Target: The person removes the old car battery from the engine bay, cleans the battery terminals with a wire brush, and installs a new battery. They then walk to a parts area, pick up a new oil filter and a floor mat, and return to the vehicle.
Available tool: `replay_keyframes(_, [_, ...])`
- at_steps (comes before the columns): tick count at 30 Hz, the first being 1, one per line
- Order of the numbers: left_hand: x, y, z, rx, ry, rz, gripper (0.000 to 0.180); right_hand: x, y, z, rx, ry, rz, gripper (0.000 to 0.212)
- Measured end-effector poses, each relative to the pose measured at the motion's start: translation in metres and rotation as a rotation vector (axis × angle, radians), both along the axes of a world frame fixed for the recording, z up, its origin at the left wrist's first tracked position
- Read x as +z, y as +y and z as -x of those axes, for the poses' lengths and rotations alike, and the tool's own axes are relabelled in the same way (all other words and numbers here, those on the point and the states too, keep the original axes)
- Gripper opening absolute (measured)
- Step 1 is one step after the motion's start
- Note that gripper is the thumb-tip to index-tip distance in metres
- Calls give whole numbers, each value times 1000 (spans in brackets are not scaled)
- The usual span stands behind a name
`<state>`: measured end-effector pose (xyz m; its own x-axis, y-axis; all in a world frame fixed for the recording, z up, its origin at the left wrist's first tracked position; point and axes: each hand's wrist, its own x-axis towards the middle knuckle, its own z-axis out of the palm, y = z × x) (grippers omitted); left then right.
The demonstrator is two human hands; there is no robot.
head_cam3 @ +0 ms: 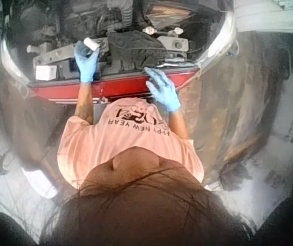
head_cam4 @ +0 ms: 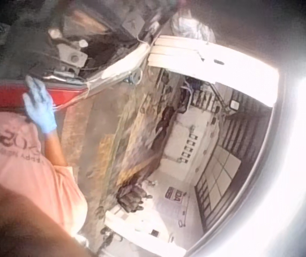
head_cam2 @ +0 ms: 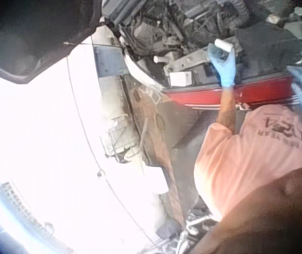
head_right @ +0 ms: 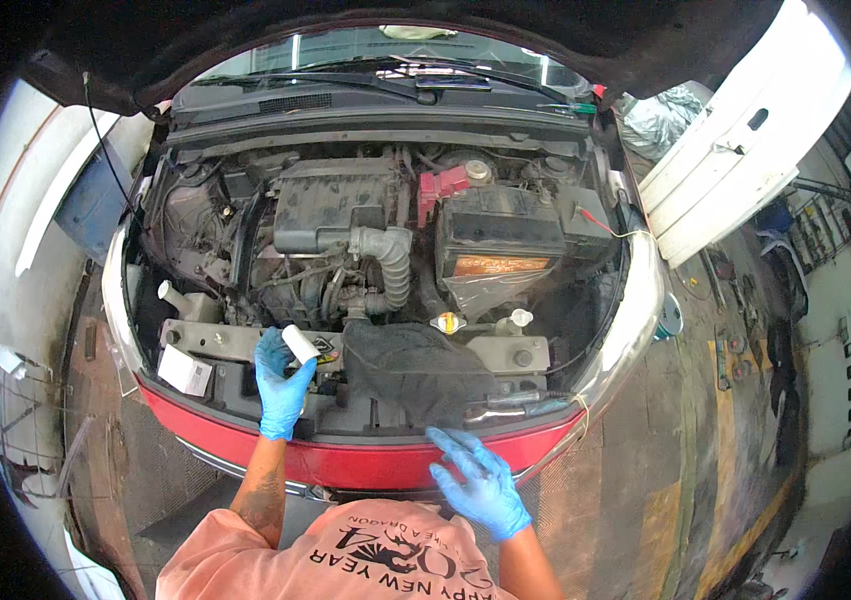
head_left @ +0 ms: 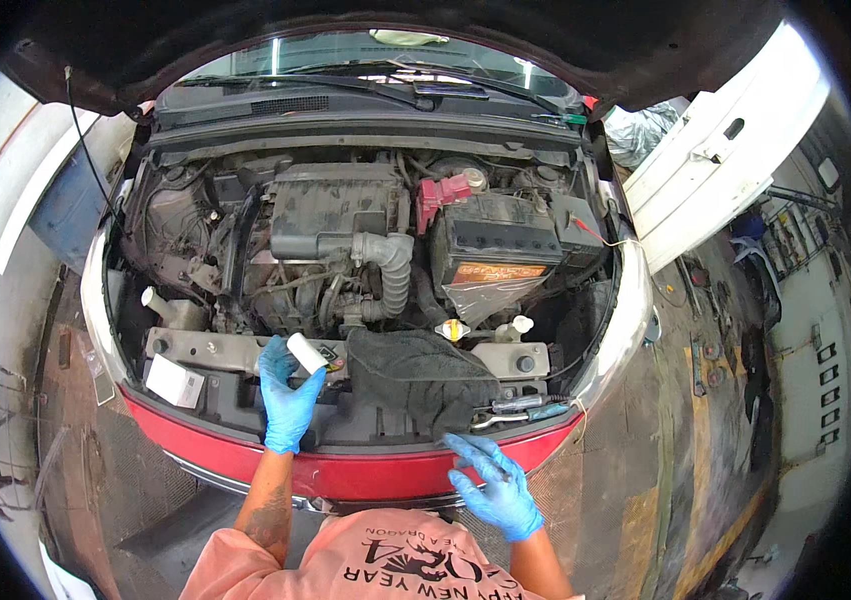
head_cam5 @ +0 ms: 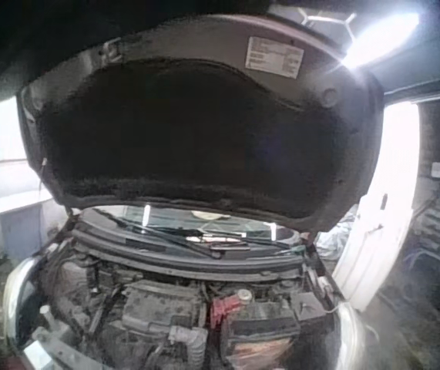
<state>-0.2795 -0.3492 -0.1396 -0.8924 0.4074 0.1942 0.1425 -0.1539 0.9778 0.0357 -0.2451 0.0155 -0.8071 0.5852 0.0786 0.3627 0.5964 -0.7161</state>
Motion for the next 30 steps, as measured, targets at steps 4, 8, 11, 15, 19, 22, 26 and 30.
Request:
replay_keyframes(4, [3, 2, -11, 27, 96, -69, 82, -13, 17, 43, 60, 99, 115, 49])
replay_keyframes(8, [-6, 7, -13, 76, 49, -122, 81, -59, 38, 105, -55, 107, 473, 45])
replay_keyframes(11, [-9, 8, -8, 64, 67, -116, 81, -69, 39, 163, -124, 33, 927, 43])
replay_keyframes(15, [4, 9, 1, 93, -50, -164, 80, -88, 29, 225, -215, 13, 1037, 43])
replay_keyframes(19, [34, 1, 9, 90, -31, -201, 88, -125, 29, 254, -247, 232, 1214, 41])
replay_keyframes(22, [45, -18, 7, 21, -34, -227, 94, -98, 26, 248, -231, 299, 1434, 42])
replay_keyframes(26, [54, -24, -4, -91, -126, -249, 92, -56, 32, 228, -129, 237, 1289, 62])
replay_keyframes(30, [53, -27, -15, -195, -19, -123, 91, -30, 30, 212, 32, 135, 967, 75])
